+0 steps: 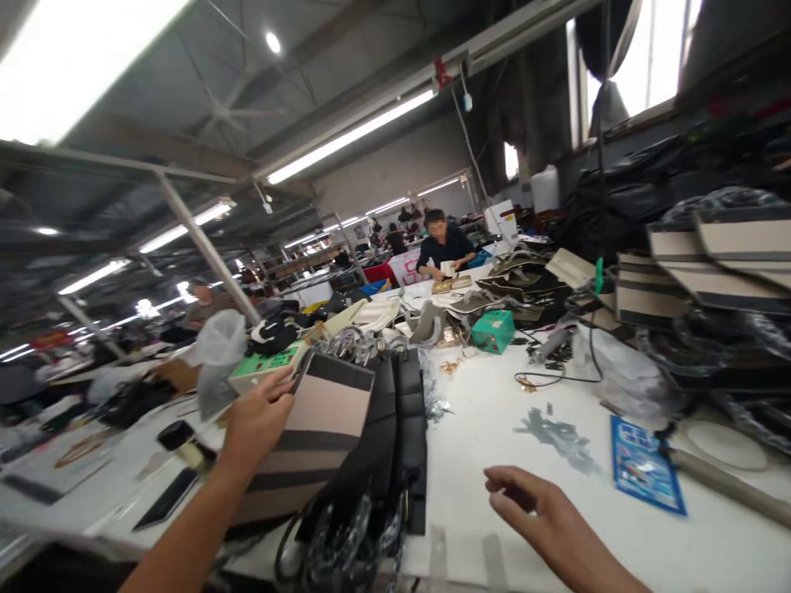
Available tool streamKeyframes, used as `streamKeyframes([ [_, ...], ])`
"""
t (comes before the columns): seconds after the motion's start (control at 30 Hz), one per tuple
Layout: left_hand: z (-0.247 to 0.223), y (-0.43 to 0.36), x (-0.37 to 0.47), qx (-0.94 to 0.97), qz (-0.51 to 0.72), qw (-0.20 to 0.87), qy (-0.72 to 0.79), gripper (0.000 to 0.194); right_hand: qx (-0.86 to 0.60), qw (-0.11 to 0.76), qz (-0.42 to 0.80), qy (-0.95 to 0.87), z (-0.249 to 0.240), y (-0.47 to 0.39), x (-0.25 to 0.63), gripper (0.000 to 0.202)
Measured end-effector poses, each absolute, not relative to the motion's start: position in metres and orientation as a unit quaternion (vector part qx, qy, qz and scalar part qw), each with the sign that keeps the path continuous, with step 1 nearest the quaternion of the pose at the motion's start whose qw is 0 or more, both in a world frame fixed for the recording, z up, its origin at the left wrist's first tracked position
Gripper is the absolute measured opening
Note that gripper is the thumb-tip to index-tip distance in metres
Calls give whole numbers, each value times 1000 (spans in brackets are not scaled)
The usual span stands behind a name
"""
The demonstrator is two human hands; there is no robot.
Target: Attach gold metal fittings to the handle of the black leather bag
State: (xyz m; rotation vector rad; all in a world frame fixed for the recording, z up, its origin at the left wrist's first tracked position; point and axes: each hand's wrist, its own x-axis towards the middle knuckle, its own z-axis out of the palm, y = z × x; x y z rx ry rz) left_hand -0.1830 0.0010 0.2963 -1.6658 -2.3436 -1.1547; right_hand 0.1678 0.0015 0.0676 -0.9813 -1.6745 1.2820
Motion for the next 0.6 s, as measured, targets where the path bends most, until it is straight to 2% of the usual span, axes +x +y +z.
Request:
streamKeyframes([
  [0.07,298,-25,-160,-535,-402,-43,-742,54,-343,402,535,-659,93,3,144,46],
  [0.17,301,-56,-123,-539,-463,-153,-686,55,-303,459,531,-645,124,5,118,66],
  [0.27,305,-80,-84,-543,-492,-185,-655,49,-262,495,540,-628,145,5,110,73],
  [0.37,306,-99,-43,-607,-488,-106,-618,35,-253,502,557,-612,161,1,119,76],
  [0.5,294,-108,3,-766,-444,37,-464,42,-323,507,536,-593,173,1,142,76],
  [0.6,274,-101,28,-798,-432,101,-409,39,-328,520,537,-578,162,7,157,68],
])
